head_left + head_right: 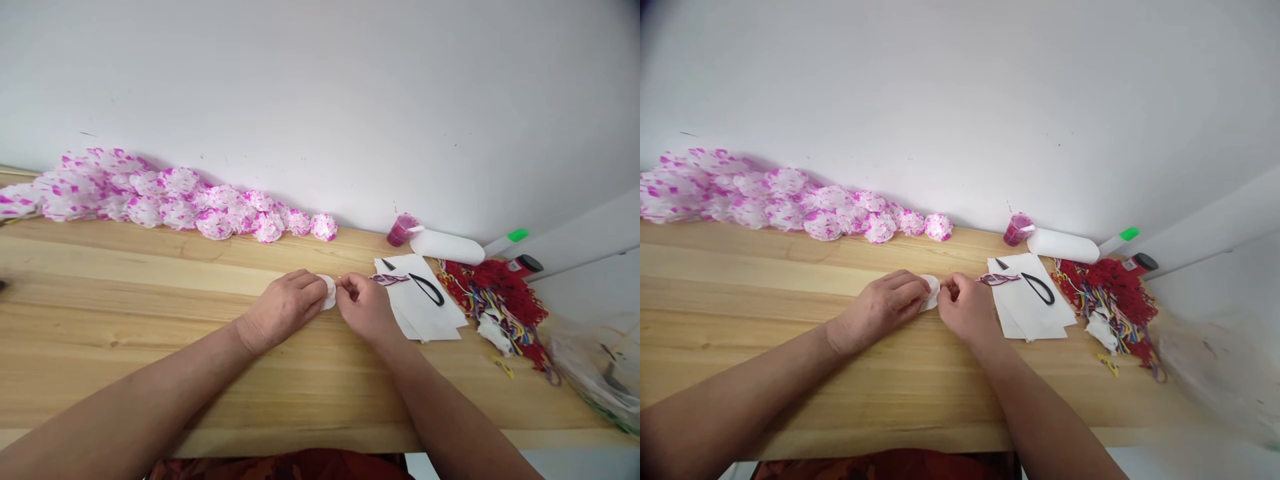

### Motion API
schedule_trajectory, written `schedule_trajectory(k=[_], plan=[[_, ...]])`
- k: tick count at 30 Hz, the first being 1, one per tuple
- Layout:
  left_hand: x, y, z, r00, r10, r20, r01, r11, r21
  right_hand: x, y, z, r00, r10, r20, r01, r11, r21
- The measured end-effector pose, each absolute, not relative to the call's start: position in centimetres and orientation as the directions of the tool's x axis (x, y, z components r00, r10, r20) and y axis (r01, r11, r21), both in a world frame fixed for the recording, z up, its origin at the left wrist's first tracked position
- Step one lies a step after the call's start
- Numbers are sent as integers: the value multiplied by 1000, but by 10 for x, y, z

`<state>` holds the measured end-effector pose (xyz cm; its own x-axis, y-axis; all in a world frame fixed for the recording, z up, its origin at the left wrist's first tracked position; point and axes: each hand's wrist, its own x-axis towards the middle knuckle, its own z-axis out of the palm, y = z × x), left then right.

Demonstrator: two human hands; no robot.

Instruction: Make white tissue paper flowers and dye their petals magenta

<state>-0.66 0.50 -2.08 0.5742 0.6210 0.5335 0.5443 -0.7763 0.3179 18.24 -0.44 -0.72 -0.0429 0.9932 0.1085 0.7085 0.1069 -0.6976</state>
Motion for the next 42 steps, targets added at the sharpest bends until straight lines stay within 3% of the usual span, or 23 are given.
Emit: schedule_trajectory(k=[8, 12, 16, 20, 27, 42], plan=[[-6, 3, -20, 571, 651, 500, 529, -758, 382, 178, -4, -3, -49, 998, 42, 647, 64, -759], [-4, 2, -19, 431, 760, 487, 533, -650, 542, 181, -1, -5, -43, 999, -32, 421, -11, -907], [-3, 2, -16, 266, 900, 345, 490, -434, 756, 181, -1, -4, -62, 996, -59, 216, -44, -975], [-1, 1, -12, 172, 967, 188, 433, -245, 867, 177, -4, -2, -71, 989, -126, 267, -103, -958], [0, 1, -13, 159, 986, 59, 332, -110, 937, 171, -7, -5, -122, 985, -122, 315, -78, -946], [-2, 2, -15, 204, 978, 41, 254, -93, 963, 168, -9, -9, -98, 992, -74, 318, -39, -947]])
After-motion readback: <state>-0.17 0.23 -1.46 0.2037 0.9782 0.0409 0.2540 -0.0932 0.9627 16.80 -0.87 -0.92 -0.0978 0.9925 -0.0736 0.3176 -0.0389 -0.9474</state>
